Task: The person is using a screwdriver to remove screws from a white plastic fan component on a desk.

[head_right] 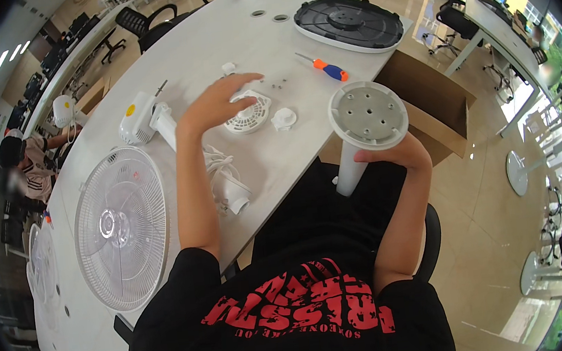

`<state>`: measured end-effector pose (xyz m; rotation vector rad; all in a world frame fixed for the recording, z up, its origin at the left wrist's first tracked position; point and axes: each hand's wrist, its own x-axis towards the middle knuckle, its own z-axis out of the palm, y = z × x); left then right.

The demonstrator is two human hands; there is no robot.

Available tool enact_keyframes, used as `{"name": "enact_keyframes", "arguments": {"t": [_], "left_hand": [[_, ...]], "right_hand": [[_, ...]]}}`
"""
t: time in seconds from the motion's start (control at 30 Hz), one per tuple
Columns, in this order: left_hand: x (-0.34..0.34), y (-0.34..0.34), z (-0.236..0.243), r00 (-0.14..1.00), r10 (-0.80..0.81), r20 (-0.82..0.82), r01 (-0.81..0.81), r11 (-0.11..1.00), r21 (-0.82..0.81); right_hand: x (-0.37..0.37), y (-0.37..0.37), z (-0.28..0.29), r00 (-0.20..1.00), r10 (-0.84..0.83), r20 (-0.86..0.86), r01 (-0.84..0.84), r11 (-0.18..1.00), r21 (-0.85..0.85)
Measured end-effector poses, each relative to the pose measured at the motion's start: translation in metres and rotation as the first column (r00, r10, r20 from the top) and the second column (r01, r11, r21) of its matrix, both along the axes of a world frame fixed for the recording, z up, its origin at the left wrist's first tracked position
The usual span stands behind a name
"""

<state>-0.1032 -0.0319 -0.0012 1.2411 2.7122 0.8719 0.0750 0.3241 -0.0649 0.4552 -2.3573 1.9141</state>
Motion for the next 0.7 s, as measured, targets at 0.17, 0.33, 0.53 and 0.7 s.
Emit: {"name": "enact_keyframes", "arguments": {"t": [0.17, 0.33, 0.53, 0.7], "left_hand": [[-0.011, 0.046, -0.055, 0.984, -0.171, 0.050, 0.178, 0.960, -0.216], [-0.010, 0.045, -0.071, 0.985, -0.168, 0.026, 0.169, 0.951, -0.257], [-0.018, 0.067, -0.089, 0.980, -0.199, 0.019, 0.192, 0.906, -0.378], [-0.017, 0.068, -0.089, 0.982, -0.187, -0.034, 0.157, 0.901, -0.404]], "right_hand": [[0.002, -0.007, 0.000, 0.999, 0.012, 0.053, -0.009, 0.999, -0.050], [0.004, -0.025, 0.021, 0.999, -0.048, 0.009, 0.047, 0.999, 0.024], [0.010, -0.033, 0.033, 0.995, -0.018, 0.095, 0.009, 0.995, 0.095], [0.012, -0.029, 0.028, 0.995, 0.019, 0.093, -0.025, 0.998, 0.057]]}}
